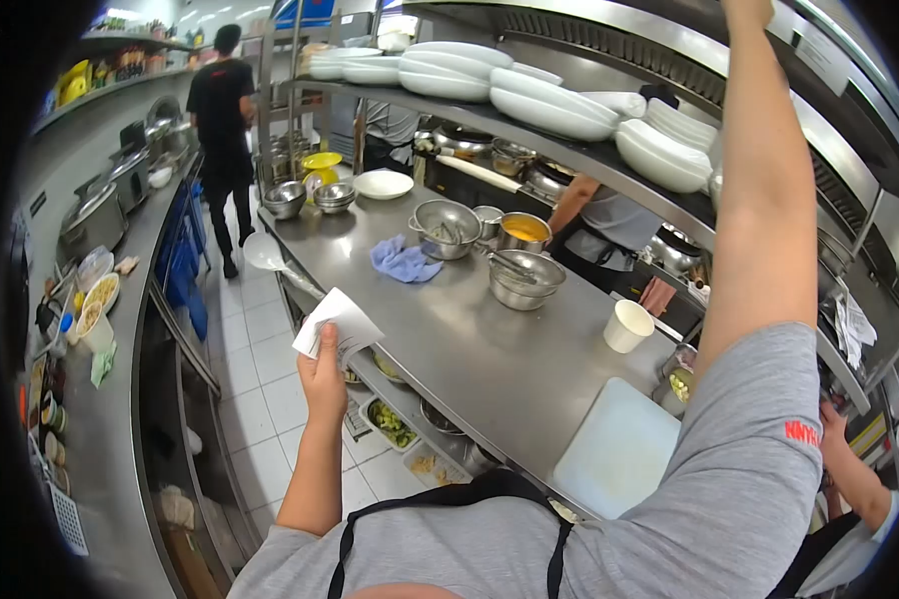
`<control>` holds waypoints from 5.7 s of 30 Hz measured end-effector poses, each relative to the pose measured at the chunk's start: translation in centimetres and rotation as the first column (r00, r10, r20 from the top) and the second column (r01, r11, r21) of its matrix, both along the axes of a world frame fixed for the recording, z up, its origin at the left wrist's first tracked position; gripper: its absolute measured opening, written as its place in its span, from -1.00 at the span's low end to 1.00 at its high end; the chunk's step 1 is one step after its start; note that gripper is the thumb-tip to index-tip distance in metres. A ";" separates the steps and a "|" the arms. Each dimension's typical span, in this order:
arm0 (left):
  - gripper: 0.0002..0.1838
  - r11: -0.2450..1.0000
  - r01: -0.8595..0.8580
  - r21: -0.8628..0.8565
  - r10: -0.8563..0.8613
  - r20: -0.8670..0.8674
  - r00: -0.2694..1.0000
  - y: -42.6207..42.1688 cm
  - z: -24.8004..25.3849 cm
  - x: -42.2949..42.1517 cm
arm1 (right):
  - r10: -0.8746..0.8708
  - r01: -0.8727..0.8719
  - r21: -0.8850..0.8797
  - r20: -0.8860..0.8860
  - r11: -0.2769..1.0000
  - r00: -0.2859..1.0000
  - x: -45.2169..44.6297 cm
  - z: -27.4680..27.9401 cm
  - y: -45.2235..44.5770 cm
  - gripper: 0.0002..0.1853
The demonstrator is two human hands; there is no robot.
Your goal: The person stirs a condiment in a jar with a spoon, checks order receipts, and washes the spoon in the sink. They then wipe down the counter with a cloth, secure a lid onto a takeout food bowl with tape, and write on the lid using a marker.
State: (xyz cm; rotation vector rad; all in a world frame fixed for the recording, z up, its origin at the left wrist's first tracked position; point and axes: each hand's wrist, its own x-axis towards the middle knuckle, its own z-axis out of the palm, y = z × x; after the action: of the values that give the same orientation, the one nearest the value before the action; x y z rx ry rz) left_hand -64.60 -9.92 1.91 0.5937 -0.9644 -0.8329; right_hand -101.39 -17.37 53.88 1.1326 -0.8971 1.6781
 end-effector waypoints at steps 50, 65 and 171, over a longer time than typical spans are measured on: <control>-0.63 -0.685 0.571 0.452 -0.688 -0.143 -0.712 71.8 -3.0 -57.0 | 0.189 -0.014 -0.195 0.923 0.981 0.337 -13.9 -53.8 96.3 -0.83; -0.39 -0.846 0.405 0.346 -0.387 0.123 -0.914 86.3 -2.3 -82.9 | -0.065 0.212 -0.015 0.928 0.977 0.367 -30.1 -54.4 112.2 -0.80; -0.68 0.219 -0.601 -0.768 0.641 -0.351 0.682 67.0 49.1 -145.3 | -0.303 0.515 0.208 0.947 0.832 0.107 -82.7 -57.4 147.8 -0.77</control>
State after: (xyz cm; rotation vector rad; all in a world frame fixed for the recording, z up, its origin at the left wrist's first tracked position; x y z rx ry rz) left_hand -209.90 57.04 51.03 0.0624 -0.9153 0.4686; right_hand -184.05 130.46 -3.52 -0.5558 -1.5830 1.7902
